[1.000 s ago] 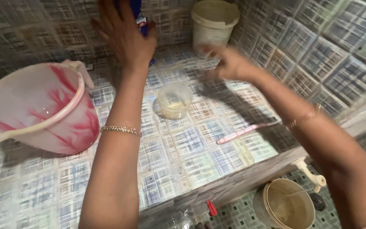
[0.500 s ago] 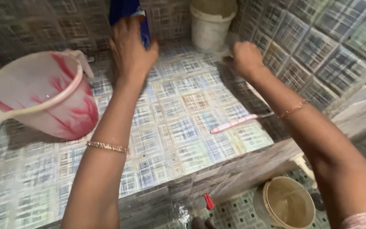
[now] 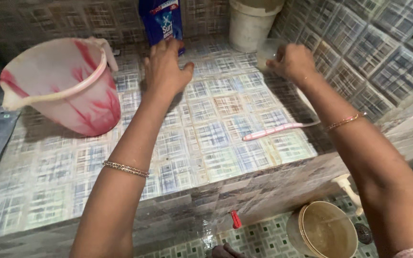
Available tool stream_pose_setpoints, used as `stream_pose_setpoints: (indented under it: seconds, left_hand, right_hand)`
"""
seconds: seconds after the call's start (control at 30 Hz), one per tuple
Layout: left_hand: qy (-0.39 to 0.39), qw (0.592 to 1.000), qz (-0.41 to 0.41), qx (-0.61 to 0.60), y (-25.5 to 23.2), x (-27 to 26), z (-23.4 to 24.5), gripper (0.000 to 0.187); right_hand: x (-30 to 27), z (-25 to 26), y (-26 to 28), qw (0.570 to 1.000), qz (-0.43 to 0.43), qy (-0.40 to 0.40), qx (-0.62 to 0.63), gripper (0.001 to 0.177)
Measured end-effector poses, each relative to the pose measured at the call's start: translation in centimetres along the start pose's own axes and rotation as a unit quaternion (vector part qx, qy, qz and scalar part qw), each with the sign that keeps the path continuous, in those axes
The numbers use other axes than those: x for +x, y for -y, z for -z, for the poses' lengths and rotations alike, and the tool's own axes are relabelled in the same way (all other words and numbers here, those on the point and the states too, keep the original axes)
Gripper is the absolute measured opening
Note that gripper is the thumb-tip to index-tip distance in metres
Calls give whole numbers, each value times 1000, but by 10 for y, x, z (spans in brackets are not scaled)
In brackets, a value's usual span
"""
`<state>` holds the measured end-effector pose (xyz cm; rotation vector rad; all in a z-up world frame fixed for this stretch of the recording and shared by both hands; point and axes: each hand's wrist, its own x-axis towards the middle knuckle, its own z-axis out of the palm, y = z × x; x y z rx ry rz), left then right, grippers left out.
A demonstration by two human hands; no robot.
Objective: The person washes a small object under a tap, then organizes bathroom items on a tiled shelf. They move a pink pitcher, a toothbrush, a small cup, a blue detergent bottle, and a yellow soap dispenser, placing them in different positions on the shelf.
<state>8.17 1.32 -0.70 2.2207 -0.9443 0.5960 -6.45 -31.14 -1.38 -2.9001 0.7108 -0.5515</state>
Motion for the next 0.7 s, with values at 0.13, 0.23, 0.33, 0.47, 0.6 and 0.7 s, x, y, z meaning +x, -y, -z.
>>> stream_pose_setpoints:
  seconds: [0.13, 0.23, 0.33, 0.47, 0.6, 0.7]
  left_hand:
    - [70, 997, 6, 19, -12, -17, 1, 49]
    - [89, 995, -35, 21, -22, -32, -5, 48]
    - [110, 992, -48, 26, -36, -47, -15, 40]
    - [96, 992, -61, 59, -47, -56, -16, 34]
    - [47, 995, -41, 80, -43, -56, -5, 34]
    - [29, 996, -3, 80, -37, -61, 7, 35]
  right_hand:
    - [-15, -4, 9, 1000, -13, -14, -22, 51]
    - [-26, 4, 8, 998, 10, -13, -60, 70]
    - [-44, 2, 0, 997, 50, 33, -44, 53]
    - [-56, -18, 16, 981, 20, 177, -76, 81]
    - [-86, -17, 72, 936, 2, 328, 130, 107]
    - [-86, -10, 100, 868, 96, 324, 363, 107]
